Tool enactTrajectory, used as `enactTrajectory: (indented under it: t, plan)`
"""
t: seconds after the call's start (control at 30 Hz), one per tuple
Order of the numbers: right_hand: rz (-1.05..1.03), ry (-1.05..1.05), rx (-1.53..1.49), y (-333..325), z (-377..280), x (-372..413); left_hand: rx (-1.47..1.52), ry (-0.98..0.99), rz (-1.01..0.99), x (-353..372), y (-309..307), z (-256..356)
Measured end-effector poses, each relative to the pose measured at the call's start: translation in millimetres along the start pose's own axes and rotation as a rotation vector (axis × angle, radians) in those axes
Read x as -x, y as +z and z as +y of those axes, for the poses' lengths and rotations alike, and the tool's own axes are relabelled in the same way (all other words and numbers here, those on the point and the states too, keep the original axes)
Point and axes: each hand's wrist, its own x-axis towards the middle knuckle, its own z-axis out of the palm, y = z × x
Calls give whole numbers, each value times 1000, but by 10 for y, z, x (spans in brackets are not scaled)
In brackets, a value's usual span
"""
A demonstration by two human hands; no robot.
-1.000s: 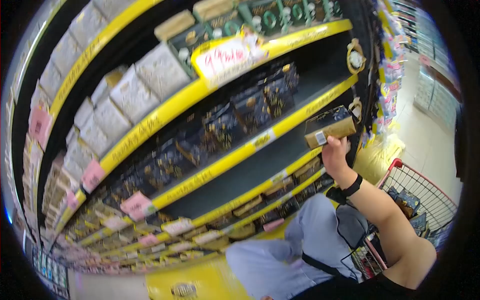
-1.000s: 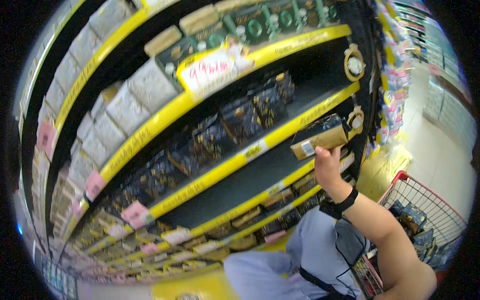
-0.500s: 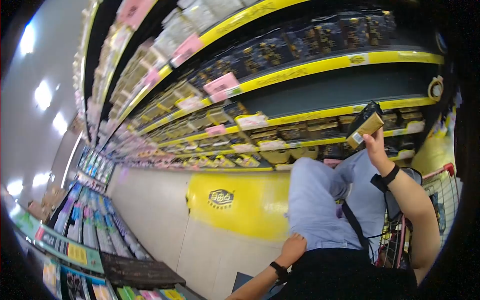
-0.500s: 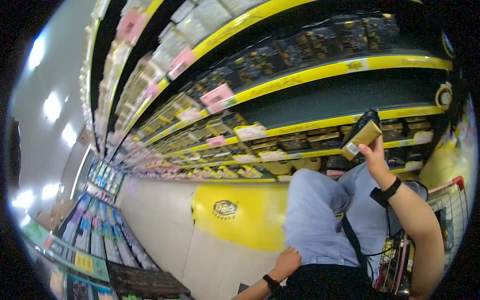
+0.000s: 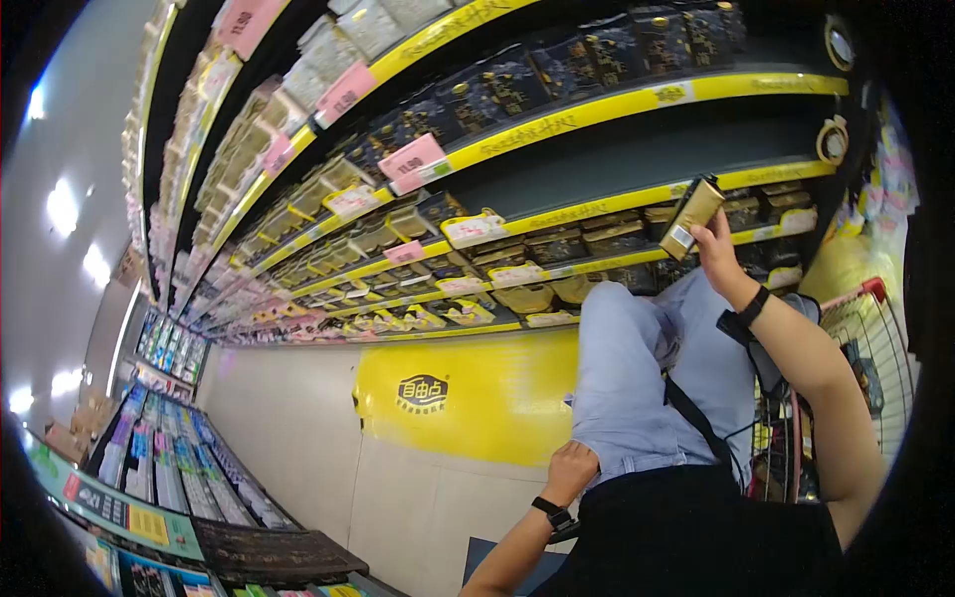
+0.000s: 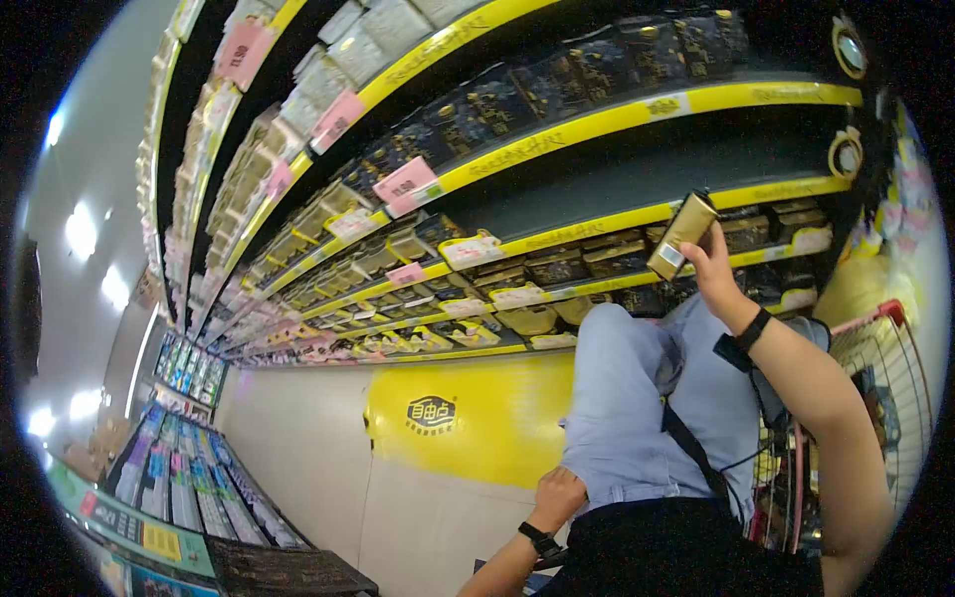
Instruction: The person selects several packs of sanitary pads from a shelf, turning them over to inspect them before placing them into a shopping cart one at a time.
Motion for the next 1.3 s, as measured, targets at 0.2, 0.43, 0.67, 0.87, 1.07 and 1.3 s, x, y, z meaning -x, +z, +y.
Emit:
enactTrajectory:
  t: [0.2,0.43,0.67,0.87,1.07,1.3]
  plan:
    - [73,91,-99,29,-78,-18,203,-79,84,307,-657,121]
    - [114,170,-185,-9,-76,-39,285,-506,250,489,-1540,-299]
    - [94,285,-517,-159,12,-133,1642,-748,769,-401,-1599,-454]
    - [-313,380,-663,-129,-366,-128,1853,-610,465,-998,-1309,-730]
    - [-401,401,-615,-84,-319,90,2161,-522,210,-1572,-930,-689]
    - [-280,499,-736,-304,-49,-112,2104,-438,-42,-2519,-932,-472]
